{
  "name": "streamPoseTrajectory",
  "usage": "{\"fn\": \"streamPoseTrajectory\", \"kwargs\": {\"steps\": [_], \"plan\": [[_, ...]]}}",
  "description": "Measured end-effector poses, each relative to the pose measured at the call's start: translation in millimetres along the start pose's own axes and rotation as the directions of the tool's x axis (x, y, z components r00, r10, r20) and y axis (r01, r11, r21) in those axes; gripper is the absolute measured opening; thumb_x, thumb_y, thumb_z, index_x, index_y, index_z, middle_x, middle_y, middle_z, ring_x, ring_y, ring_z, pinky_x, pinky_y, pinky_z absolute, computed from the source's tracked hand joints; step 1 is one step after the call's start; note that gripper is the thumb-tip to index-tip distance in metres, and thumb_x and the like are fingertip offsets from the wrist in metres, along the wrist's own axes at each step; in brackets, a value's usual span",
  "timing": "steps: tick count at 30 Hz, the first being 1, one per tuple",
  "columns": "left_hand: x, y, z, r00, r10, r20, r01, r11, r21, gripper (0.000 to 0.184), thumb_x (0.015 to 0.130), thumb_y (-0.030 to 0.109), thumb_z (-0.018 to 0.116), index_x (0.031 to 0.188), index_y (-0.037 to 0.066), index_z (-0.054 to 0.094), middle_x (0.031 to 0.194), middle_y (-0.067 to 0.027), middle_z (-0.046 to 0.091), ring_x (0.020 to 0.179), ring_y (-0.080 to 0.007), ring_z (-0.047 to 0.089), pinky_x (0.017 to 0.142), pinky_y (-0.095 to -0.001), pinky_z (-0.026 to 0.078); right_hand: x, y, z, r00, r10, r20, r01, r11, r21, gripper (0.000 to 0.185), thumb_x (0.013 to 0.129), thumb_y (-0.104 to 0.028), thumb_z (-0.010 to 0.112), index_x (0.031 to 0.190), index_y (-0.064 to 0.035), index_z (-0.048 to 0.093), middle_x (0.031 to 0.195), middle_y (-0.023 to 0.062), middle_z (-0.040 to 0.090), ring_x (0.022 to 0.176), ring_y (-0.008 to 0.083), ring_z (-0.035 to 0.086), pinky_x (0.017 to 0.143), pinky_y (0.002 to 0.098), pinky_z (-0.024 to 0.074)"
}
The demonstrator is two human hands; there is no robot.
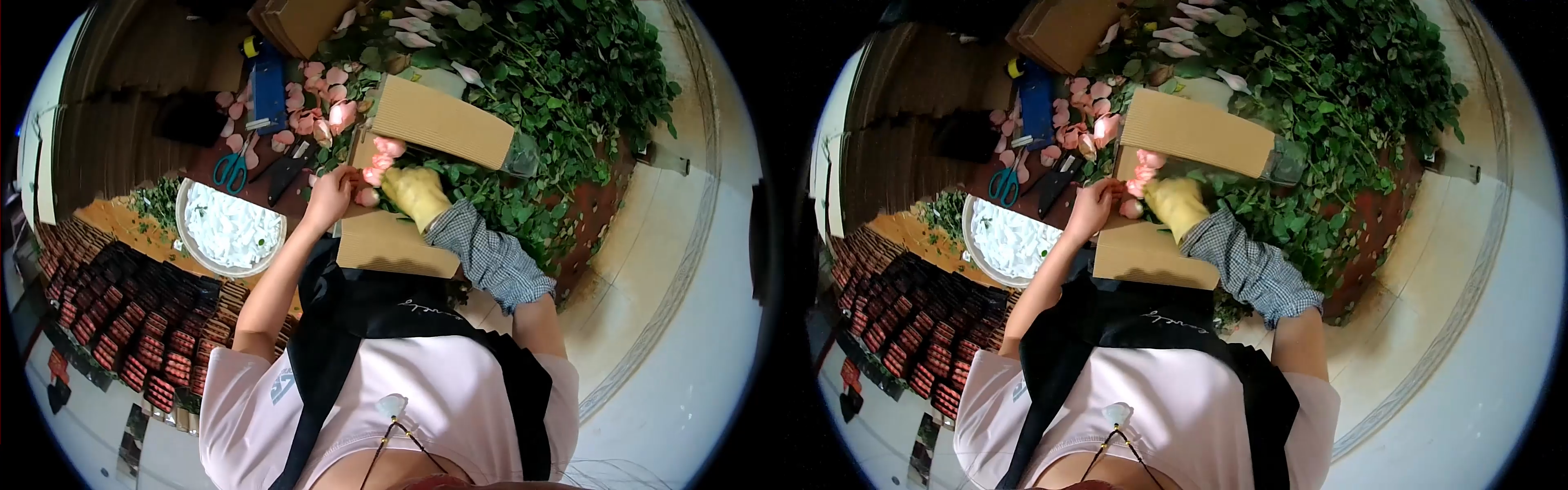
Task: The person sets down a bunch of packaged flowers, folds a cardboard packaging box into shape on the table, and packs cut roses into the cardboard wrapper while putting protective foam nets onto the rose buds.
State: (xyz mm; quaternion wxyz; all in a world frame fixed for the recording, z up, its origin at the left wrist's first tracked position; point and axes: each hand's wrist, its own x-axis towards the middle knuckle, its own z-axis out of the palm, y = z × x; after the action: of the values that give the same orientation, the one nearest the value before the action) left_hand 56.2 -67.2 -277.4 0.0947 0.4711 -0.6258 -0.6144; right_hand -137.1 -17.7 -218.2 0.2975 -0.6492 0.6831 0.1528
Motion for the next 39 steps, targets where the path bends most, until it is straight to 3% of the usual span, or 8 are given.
{"fn": "streamPoseTrajectory", "kwargs": {"steps": [6, 8, 16, 18, 21, 26, 30, 39], "plan": [[-12, 21, -10, 0.994, -0.103, 0.039, 0.108, 0.98, -0.166, 0.032, 0.095, -0.003, 0.047, 0.126, -0.007, 0.054, 0.111, -0.0169, 0.069, 0.11, -0.0251, 0.066, 0.089, -0.0344, 0.053, -14, -2, -8, 0.995, -0.098, 0.033, 0.096, 0.994, 0.046, 0.031, 0.09, -0.036, 0.058, 0.101, -0.0075, 0.064, 0.081, 0.0111, 0.073, 0.075, 0.0289, 0.071, 0.07, 0.0427, 0.0552], [-14, 39, -18, 0.997, 0.08, 0.001, -0.076, 0.947, 0.311, 0.031, 0.093, 0.004, 0.055, 0.124, 0.0, 0.058, 0.113, -0.0183, 0.067, 0.1, -0.0307, 0.068, 0.081, -0.037, 0.054, -17, 3, -4, 0.991, -0.117, 0.07, 0.114, 0.993, 0.042, 0.038, 0.09, -0.041, 0.059, 0.109, -0.0074, 0.06, 0.085, 0.0126, 0.073, 0.078, 0.0283, 0.071, 0.07, 0.0425, 0.0553], [-13, 129, 4, 0.909, -0.054, 0.414, -0.266, 0.689, 0.674, 0.023, 0.085, 0.016, 0.056, 0.087, -0.002, 0.071, 0.081, -0.0215, 0.069, 0.078, -0.0383, 0.068, 0.073, -0.0468, 0.053, -11, 18, 19, 0.989, -0.141, 0.051, 0.139, 0.989, 0.043, 0.036, 0.091, -0.039, 0.057, 0.115, -0.0119, 0.06, 0.091, 0.0126, 0.071, 0.083, 0.0306, 0.07, 0.07, 0.0425, 0.0554], [-8, 83, 51, 0.929, 0.051, 0.366, -0.333, 0.546, 0.769, 0.023, 0.082, 0.015, 0.056, 0.087, -0.001, 0.073, 0.083, -0.0208, 0.07, 0.077, -0.0354, 0.07, 0.07, -0.0447, 0.055, -20, 10, -18, 0.988, -0.108, 0.114, 0.096, 0.99, 0.105, 0.026, 0.092, -0.024, 0.056, 0.115, -0.0157, 0.065, 0.1, 0.0137, 0.072, 0.09, 0.0318, 0.069, 0.076, 0.0426, 0.0552], [-22, 103, 48, 0.964, -0.114, 0.239, -0.096, 0.694, 0.714, 0.026, 0.083, 0.015, 0.056, 0.093, -0.001, 0.074, 0.106, -0.032, 0.066, 0.085, -0.0339, 0.071, 0.067, -0.0392, 0.058, -30, 25, -5, 0.909, -0.061, -0.412, 0.14, 0.976, 0.164, 0.019, 0.089, -0.032, 0.063, 0.098, -0.0155, 0.067, 0.077, 0.0126, 0.07, 0.072, 0.0332, 0.068, 0.065, 0.0473, 0.054], [-30, 98, 64, 0.985, -0.082, 0.15, -0.055, 0.678, 0.733, 0.026, 0.082, 0.017, 0.057, 0.092, 0.001, 0.075, 0.121, -0.0369, 0.059, 0.082, -0.0297, 0.072, 0.069, -0.037, 0.058, 10, 25, 21, 0.93, -0.109, -0.35, 0.073, 0.991, -0.114, 0.029, 0.089, -0.039, 0.065, 0.09, -0.0102, 0.065, 0.077, 0.0142, 0.069, 0.067, 0.0351, 0.067, 0.06, 0.0469, 0.0525], [-28, 106, 50, 0.96, -0.062, 0.273, -0.157, 0.687, 0.709, 0.023, 0.082, 0.016, 0.058, 0.091, 0.004, 0.076, 0.093, -0.0141, 0.073, 0.092, -0.0287, 0.069, 0.072, -0.0358, 0.056, 14, 16, 22, 0.902, -0.169, -0.397, 0.182, 0.983, -0.004, 0.029, 0.09, -0.039, 0.06, 0.079, -0.0122, 0.062, 0.07, 0.0133, 0.068, 0.062, 0.0361, 0.065, 0.059, 0.0487, 0.0522], [-27, 114, 67, 0.981, -0.175, 0.084, 0.032, 0.57, 0.821, 0.03, 0.087, 0.019, 0.054, 0.105, 0.004, 0.074, 0.113, -0.014, 0.062, 0.105, -0.0284, 0.054, 0.086, -0.0355, 0.046, 0, 15, -6, 0.97, -0.075, -0.233, 0.099, 0.991, 0.094, 0.02, 0.09, -0.03, 0.06, 0.096, -0.0103, 0.061, 0.08, 0.0153, 0.069, 0.077, 0.0369, 0.067, 0.067, 0.0482, 0.0515]]}}
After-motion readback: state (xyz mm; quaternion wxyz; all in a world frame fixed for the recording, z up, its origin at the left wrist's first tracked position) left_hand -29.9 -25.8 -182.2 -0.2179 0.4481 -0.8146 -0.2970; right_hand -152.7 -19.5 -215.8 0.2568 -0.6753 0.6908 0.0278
